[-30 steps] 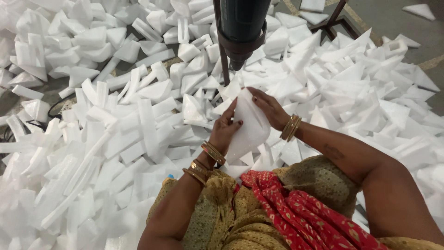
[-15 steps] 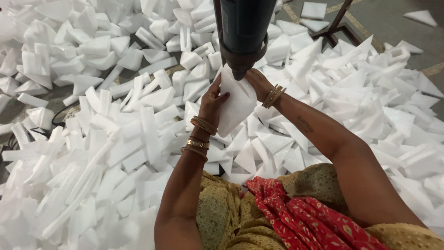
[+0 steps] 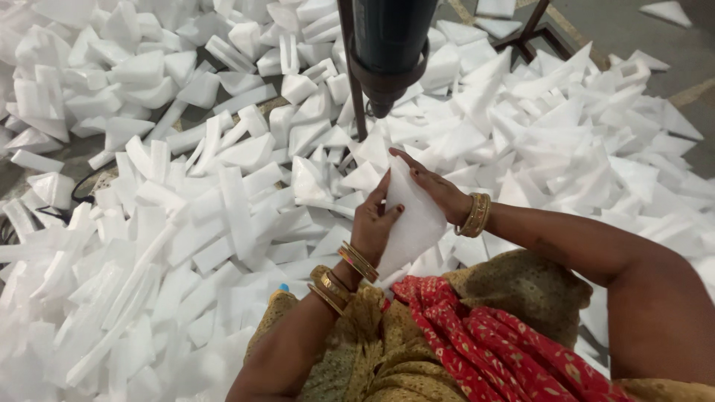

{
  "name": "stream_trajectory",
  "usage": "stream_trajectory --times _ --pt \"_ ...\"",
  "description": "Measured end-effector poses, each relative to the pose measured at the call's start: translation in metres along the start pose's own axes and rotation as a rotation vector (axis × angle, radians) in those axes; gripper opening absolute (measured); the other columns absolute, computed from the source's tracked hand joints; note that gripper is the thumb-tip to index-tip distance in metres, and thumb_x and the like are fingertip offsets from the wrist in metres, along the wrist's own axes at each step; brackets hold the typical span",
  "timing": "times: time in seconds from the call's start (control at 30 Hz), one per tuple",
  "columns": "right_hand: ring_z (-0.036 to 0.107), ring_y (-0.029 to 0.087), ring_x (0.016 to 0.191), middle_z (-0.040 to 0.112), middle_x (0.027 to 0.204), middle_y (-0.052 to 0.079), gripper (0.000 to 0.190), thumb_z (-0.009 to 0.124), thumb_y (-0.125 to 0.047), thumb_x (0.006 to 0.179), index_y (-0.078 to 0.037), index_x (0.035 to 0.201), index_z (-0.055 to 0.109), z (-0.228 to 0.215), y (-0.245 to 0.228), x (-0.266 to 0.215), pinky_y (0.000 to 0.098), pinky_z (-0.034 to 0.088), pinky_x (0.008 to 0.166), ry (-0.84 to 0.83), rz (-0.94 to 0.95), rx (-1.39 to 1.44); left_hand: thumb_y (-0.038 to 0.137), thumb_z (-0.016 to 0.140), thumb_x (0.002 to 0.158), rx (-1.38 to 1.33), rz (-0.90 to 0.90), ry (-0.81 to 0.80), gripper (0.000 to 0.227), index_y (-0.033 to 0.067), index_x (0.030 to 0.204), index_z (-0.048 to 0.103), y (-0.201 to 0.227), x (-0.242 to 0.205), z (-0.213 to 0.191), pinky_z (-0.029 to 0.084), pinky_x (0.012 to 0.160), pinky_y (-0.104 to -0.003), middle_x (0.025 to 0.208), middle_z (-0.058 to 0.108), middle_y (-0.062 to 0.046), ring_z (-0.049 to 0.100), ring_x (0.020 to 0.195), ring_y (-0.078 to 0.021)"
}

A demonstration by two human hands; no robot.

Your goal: The person sits on the floor and repeatedly picks up rectangular white foam pieces, placing them under a vertical cutting machine to trim them. The cut pieces are dropped onto the floor, accumulating in a large pile around the workspace.

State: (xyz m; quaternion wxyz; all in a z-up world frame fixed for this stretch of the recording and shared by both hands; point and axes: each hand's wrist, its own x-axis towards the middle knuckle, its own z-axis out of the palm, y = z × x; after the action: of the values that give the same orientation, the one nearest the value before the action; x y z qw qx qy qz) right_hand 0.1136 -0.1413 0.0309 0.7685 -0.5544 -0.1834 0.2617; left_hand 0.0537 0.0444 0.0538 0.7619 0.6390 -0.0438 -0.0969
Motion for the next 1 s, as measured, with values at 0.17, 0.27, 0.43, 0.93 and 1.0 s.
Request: stream_trajectory --times 0.17,0.27,0.43,0.93,1.0 --pt "0.043 0.017 0.141 0.029 0.168 0.005 0.063 0.037 -0.040 0.107 -0.020 0.165 0.020 0.004 -0.006 -0.028 0.0352 0.037 0.118 0.044 -0.003 -0.206 -0.010 0.057 0.091 -0.042 0.055 -0.044 0.072 0.0044 0.159 0.036 -0.014 -0.018 0.013 0.053 0.100 -0.030 0.152 0.055 -0.015 0.062 0.120 -0.0166" --pt "0.039 0.017 0.145 0.024 0.171 0.004 0.061 0.037 -0.038 0.108 -0.019 0.164 0.021 0.007 -0.001 -0.038 0.0348 0.035 0.120 0.057 -0.052 -0.269 -0.011 0.058 0.091 0.006 0.071 -0.062 0.072 0.0060 0.159 0.037 -0.018 -0.023 0.016 0.052 0.101 -0.030 0.152 0.055 -0.015 0.061 0.121 -0.0166" --pt "0.047 0.022 0.136 0.038 0.163 0.012 0.068 0.039 -0.045 0.105 -0.021 0.165 0.019 0.007 -0.005 -0.045 0.0416 0.038 0.118 0.087 0.024 -0.281 -0.008 0.061 0.092 0.096 0.070 -0.113 0.074 0.0111 0.159 0.037 -0.013 -0.024 0.014 0.051 0.105 -0.029 0.148 0.056 -0.013 0.059 0.127 -0.0159" --pt "0.065 0.030 0.109 0.066 0.117 0.020 0.068 0.071 -0.045 0.083 -0.024 0.146 0.059 -0.045 -0.023 -0.031 0.0463 0.058 0.093 0.158 0.320 -0.795 0.011 0.073 0.084 0.649 -0.044 -0.193 0.091 0.0213 0.161 0.026 -0.043 0.018 -0.031 0.058 0.091 -0.032 0.115 0.069 -0.010 0.067 0.103 -0.0188" --pt "0.063 0.031 0.116 0.067 0.127 0.015 0.066 0.073 -0.051 0.082 -0.022 0.140 0.064 -0.078 -0.015 -0.020 0.0473 0.053 0.099 0.123 0.416 -1.043 0.017 0.073 0.096 0.375 -0.147 -0.152 0.074 0.0165 0.161 0.038 -0.061 0.038 -0.061 0.059 0.100 -0.036 0.126 0.059 -0.011 0.060 0.114 -0.0213"
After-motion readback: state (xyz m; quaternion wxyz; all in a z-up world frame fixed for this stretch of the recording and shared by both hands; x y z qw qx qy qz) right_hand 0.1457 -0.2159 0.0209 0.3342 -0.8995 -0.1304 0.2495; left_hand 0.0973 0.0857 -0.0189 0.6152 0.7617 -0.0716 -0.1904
